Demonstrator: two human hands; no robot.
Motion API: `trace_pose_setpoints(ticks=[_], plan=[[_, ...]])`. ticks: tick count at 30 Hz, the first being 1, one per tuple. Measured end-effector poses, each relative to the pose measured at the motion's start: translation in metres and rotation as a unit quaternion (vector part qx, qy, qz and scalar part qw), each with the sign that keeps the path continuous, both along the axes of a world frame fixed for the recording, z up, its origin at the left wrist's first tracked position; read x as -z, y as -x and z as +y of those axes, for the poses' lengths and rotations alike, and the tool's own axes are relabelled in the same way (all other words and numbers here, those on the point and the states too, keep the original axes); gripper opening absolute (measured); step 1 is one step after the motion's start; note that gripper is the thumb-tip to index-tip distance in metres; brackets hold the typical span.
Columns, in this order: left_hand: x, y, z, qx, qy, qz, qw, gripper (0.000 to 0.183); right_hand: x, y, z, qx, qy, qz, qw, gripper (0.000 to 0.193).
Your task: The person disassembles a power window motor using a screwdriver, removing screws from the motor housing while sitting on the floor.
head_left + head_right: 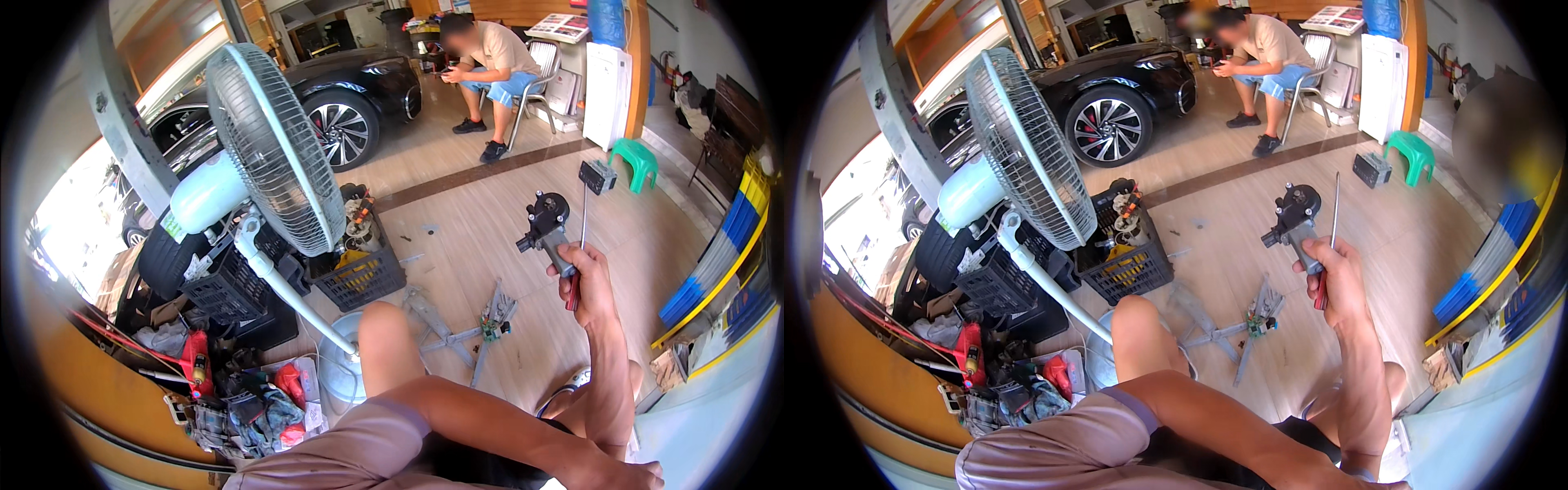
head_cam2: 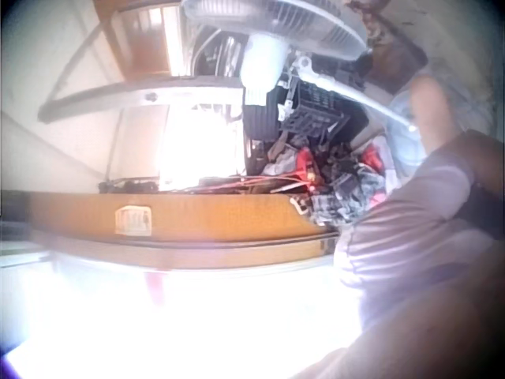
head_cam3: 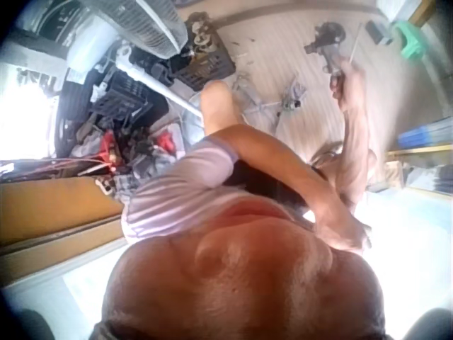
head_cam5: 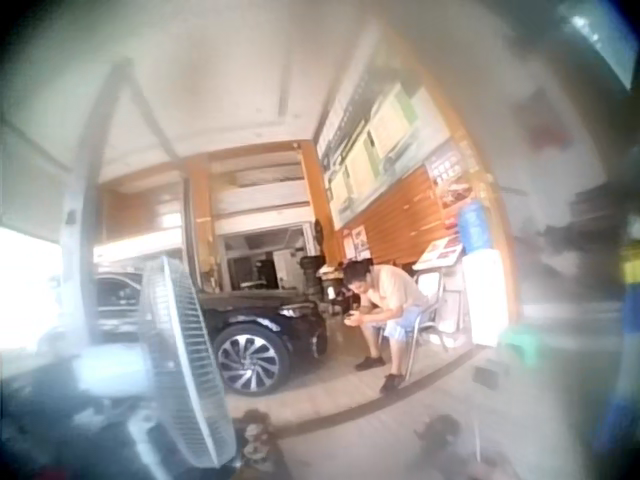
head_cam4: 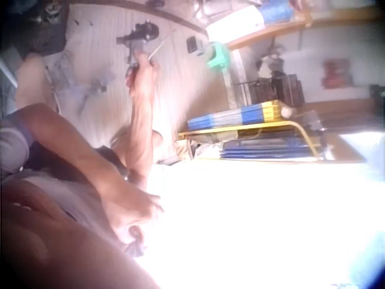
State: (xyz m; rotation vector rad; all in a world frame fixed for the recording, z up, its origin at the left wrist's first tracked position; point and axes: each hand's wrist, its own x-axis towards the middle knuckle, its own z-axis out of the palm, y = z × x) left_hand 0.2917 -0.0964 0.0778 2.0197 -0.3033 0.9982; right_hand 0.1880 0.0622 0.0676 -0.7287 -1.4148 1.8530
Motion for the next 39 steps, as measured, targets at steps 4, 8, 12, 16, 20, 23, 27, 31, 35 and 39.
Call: trace_pose_setpoints(ticks=[4, 8, 12, 16, 20, 23, 27, 31, 35, 39], plan=[[-0.007, 0.004, 0.002, 0.024, -0.012, 0.031, 0.999, 0.036, 0.001, -0.004, -0.002, 0.016, -0.012, -0.003, 1.0, 0.018], [-0.028, 0.011, -0.003, 0.06, -0.024, 0.09, 0.994, 0.042, 0.005, -0.007, -0.001, 0.034, 0.002, -0.001, 0.999, 0.02], [-0.054, 0.013, -0.003, 0.02, 0.004, 0.216, 0.976, 0.025, 0.011, -0.001, 0.005, 0.029, -0.008, -0.006, 1.0, 0.018], [-0.016, 0.016, 0.012, 0.079, 0.083, 0.004, 0.993, 0.027, 0.012, -0.003, 0.008, 0.025, -0.008, -0.015, 1.0, 0.018], [0.003, 0.044, 0.024, -0.032, 0.058, 0.002, 0.998, 0.026, 0.017, 0.0, 0.007, 0.025, 0.003, -0.034, 0.999, 0.019], [0.017, 0.073, 0.023, -0.118, 0.078, 0.016, 0.99, 0.025, 0.027, -0.002, 0.007, 0.013, 0.007, -0.037, 0.999, 0.022], [0.038, 0.108, 0.026, -0.241, 0.119, 0.056, 0.961, 0.024, 0.048, -0.01, 0.023, 0.023, 0.082, -0.028, 0.996, 0.022], [0.048, 0.14, 0.015, -0.347, 0.16, 0.063, 0.922, 0.024, 0.039, 0.006, 0.008, 0.051, 0.044, -0.048, 0.997, 0.033], [0.052, 0.164, 0.006, -0.418, 0.19, 0.059, 0.886, 0.023, 0.046, 0.009, 0.017, 0.042, 0.038, -0.04, 0.998, 0.033], [0.051, 0.181, -0.006, -0.462, 0.209, 0.053, 0.86, 0.023, 0.048, 0.002, 0.028, 0.01, 0.024, -0.072, 0.997, 0.033]])
